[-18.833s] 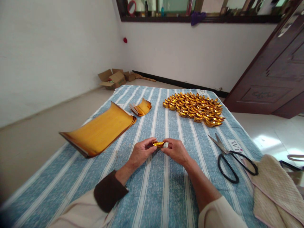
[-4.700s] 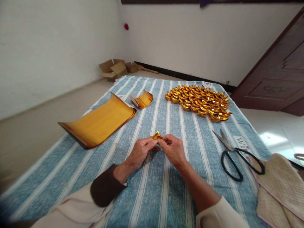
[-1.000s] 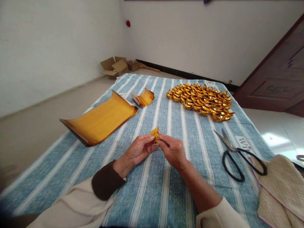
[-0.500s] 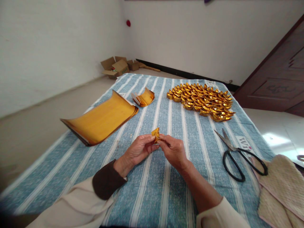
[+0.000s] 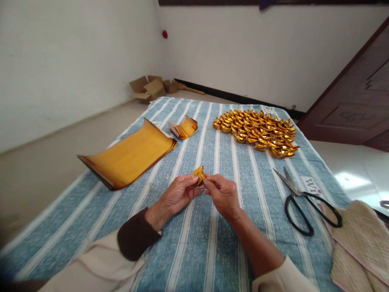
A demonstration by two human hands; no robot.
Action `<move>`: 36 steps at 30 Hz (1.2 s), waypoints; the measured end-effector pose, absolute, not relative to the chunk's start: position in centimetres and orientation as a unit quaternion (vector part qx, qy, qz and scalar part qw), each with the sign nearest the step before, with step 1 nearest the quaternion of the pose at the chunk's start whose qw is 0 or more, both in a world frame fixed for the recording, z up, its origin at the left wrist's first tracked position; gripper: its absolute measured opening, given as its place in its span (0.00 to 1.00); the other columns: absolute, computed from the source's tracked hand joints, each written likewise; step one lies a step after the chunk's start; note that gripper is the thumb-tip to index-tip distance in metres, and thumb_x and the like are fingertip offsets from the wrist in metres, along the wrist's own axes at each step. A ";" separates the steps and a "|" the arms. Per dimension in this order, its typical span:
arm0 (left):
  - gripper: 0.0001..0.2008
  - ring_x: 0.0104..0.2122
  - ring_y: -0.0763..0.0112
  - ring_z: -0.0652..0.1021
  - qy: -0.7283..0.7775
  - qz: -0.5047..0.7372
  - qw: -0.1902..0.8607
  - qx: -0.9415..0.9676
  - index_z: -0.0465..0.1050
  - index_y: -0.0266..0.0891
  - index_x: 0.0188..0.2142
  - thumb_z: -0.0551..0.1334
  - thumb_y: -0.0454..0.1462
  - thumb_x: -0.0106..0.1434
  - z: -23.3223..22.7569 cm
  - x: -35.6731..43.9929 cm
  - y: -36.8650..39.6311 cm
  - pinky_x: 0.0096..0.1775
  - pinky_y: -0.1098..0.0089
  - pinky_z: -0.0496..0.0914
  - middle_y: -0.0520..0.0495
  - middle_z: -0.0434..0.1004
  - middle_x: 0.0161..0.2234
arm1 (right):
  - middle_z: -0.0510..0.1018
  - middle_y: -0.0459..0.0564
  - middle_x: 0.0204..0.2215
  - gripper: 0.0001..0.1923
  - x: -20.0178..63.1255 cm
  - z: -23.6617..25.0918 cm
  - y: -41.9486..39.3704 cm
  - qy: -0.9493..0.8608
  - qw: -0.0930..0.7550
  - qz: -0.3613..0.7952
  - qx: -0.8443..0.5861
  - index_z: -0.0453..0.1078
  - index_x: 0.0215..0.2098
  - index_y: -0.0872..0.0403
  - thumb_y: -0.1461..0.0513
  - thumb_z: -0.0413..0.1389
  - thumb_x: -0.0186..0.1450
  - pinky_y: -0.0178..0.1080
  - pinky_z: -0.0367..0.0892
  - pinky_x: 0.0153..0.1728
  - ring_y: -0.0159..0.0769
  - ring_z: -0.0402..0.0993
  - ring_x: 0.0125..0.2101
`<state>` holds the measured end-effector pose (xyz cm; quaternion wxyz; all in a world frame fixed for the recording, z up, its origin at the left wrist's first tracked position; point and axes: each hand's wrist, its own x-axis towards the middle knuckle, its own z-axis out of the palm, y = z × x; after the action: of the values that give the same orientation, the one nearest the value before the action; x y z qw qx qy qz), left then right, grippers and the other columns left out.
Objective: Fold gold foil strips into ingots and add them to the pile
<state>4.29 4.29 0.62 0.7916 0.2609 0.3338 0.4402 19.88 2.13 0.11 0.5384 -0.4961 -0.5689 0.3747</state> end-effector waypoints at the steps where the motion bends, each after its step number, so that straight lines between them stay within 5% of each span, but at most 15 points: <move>1: 0.09 0.35 0.68 0.78 0.334 0.439 0.792 0.263 0.80 0.30 0.34 0.71 0.34 0.54 0.7 4.3 4.3 0.38 0.71 0.74 0.41 0.80 0.36 | 0.78 0.43 0.20 0.10 19.9 0.2 2.2 -0.571 0.538 0.373 -0.495 0.75 0.28 0.52 0.55 0.61 0.62 0.31 0.72 0.23 0.29 0.75 0.19; 22: 0.05 0.34 0.68 0.79 0.352 0.449 0.785 0.243 0.80 0.31 0.31 0.71 0.32 0.54 1.5 4.0 4.4 0.33 0.72 0.76 0.42 0.80 0.34 | 0.79 0.44 0.22 0.10 19.4 -0.2 3.2 -0.556 0.542 0.423 -0.467 0.76 0.30 0.52 0.54 0.61 0.61 0.32 0.70 0.21 0.30 0.74 0.19; 36: 0.13 0.40 0.64 0.79 0.410 0.429 0.754 0.282 0.81 0.30 0.37 0.72 0.38 0.55 1.3 3.5 4.2 0.37 0.71 0.74 0.37 0.82 0.38 | 0.75 0.44 0.21 0.12 23.6 0.0 5.7 -0.698 0.437 0.209 -0.527 0.74 0.30 0.52 0.57 0.53 0.67 0.32 0.65 0.25 0.31 0.73 0.21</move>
<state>3.55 4.22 1.25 0.7540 0.2825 0.4098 0.4287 23.61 5.69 0.04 0.4373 -0.5270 -0.6980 0.2093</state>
